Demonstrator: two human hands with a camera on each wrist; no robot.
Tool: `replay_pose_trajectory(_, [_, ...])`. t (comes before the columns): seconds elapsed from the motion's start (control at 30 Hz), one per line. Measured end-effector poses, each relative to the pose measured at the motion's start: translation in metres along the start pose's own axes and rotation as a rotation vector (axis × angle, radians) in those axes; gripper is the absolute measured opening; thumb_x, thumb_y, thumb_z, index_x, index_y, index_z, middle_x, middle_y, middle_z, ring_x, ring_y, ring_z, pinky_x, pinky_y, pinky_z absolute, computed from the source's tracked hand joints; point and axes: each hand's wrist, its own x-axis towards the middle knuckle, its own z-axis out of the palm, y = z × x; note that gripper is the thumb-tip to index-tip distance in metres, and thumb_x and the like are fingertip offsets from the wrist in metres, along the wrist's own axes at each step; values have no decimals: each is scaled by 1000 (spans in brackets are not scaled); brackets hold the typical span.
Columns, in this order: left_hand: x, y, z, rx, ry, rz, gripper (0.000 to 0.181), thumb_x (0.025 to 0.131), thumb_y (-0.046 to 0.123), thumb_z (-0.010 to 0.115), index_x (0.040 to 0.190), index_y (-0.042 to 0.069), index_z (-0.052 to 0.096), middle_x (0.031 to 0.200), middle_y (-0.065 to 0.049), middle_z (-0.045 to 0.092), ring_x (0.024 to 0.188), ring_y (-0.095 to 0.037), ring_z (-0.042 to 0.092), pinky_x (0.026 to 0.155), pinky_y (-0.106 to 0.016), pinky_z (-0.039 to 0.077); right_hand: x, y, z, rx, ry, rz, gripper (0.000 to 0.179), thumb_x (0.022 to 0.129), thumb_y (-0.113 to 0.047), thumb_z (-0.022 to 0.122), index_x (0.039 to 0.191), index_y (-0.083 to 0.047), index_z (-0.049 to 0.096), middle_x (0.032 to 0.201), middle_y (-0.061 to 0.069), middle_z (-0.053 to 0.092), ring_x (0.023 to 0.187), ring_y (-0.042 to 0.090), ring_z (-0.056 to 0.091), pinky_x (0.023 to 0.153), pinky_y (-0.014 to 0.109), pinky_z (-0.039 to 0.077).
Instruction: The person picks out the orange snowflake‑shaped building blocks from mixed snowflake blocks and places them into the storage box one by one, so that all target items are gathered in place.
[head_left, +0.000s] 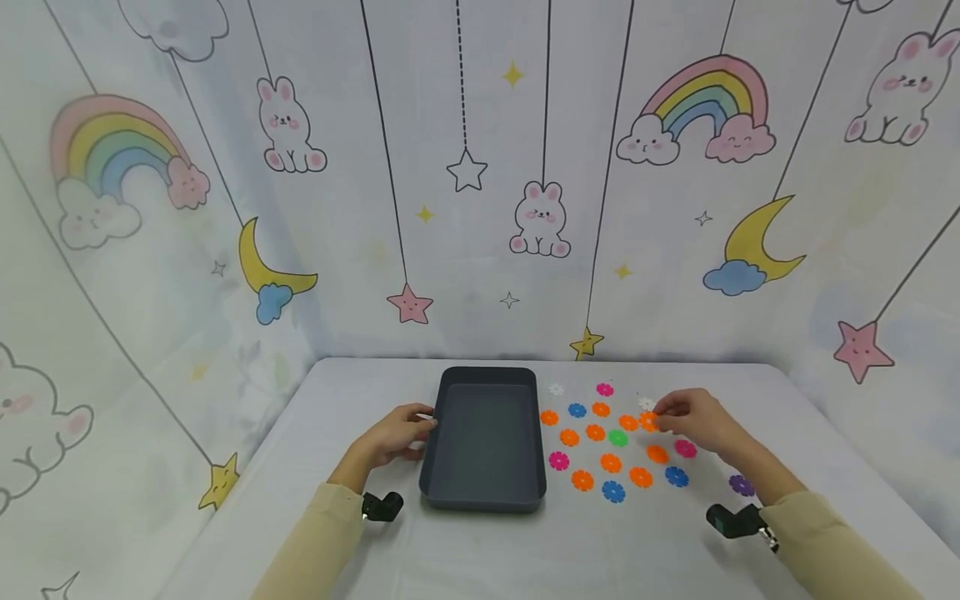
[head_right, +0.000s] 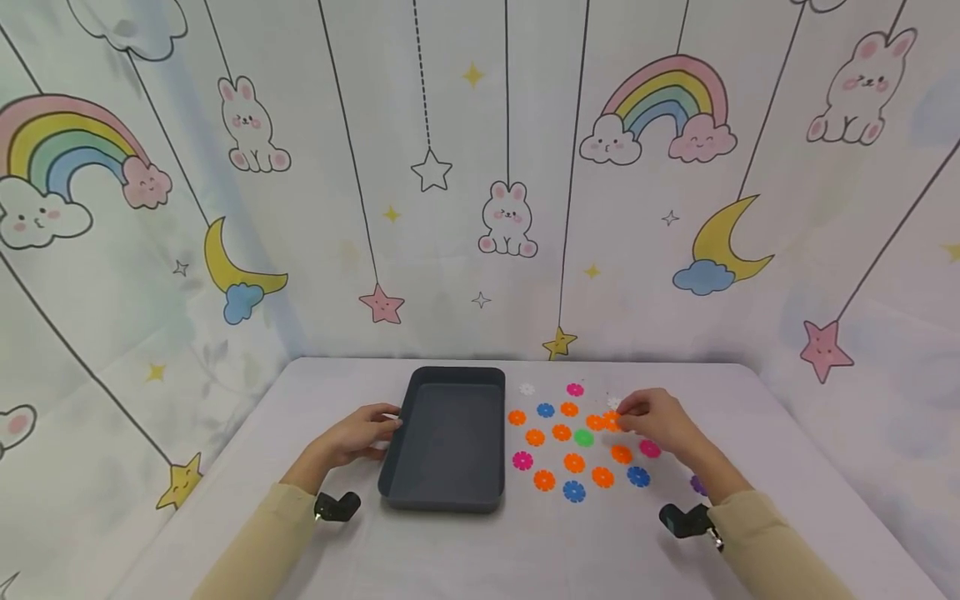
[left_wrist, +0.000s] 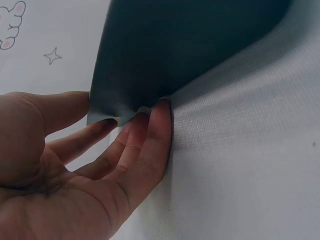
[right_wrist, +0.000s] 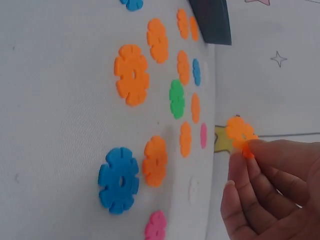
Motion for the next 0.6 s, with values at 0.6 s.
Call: replay_pose_trajectory(0.6, [3,0,0,-9,4,-28,45,106,13,55,146,-4,46,141,-25,53,121,-35,59,82,-43,59,-1,-43,25,72,-16,-44,19,97,-13,71,110,1,70,95,7,72,92,34,68,86,44,60])
